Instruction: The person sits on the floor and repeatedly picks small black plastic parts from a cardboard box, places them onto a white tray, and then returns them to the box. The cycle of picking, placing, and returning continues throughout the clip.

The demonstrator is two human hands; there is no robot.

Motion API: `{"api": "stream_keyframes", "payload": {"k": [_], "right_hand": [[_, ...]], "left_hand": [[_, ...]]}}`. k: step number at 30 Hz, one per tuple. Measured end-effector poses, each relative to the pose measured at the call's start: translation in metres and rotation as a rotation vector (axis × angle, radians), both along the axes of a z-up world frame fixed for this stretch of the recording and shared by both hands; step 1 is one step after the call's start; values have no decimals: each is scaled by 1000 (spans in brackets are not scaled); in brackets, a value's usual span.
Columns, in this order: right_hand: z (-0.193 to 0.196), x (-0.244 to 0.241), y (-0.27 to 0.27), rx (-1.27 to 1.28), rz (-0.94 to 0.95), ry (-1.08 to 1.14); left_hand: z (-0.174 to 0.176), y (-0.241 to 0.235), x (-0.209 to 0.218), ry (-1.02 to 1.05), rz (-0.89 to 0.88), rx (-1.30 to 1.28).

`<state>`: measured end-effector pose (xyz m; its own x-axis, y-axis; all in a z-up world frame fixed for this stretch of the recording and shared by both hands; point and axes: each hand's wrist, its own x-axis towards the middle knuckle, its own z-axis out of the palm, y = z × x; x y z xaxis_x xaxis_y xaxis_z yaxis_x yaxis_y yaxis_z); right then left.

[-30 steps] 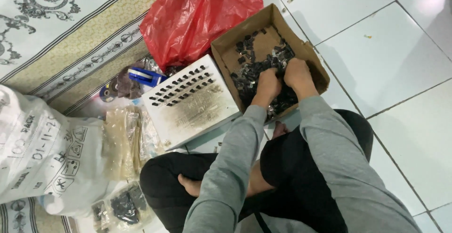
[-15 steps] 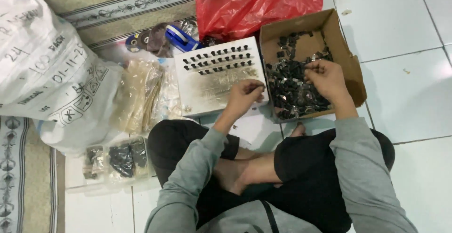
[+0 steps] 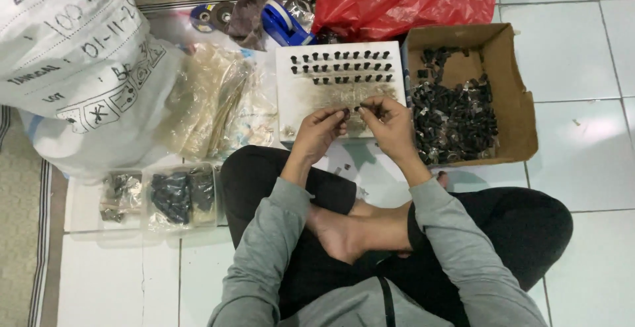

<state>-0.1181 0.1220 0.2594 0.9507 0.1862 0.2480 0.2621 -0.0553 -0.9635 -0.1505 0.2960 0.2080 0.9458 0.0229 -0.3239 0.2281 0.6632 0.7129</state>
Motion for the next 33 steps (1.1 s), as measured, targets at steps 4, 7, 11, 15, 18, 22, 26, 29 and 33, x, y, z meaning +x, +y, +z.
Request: {"api": "stream_keyframes", "payload": {"k": [4,7,11,15,18,22,26,29,33], "right_hand": [[-21,3,3,-48,-5,-22],[-18,7,0,-41,-5,-61],[-7,5,0,-110,-15,-59],[0,5,1,-205,1,-124],[-2,5,0,-265,15,-164],[-6,6,-2,-311,32,-172],[-6,3,0,-294,7,-153],[-13,1,1,-261,-28,-134],[-18,-2,4,-187,-67,-105]], "left_hand": [[-1,6,1,39,3,-23],[-3,0,10,16,-10,12],[-2,-7,14,-2,-39,51],[-5,-5,15,-14,-52,156],[-8,-4,15,-28,-65,268],[0,-5,15,-54,-66,363],[-8,-6,16,-97,-71,395],[-10,-8,16,-112,-52,373],[0,-9,14,-116,-29,316]]}}
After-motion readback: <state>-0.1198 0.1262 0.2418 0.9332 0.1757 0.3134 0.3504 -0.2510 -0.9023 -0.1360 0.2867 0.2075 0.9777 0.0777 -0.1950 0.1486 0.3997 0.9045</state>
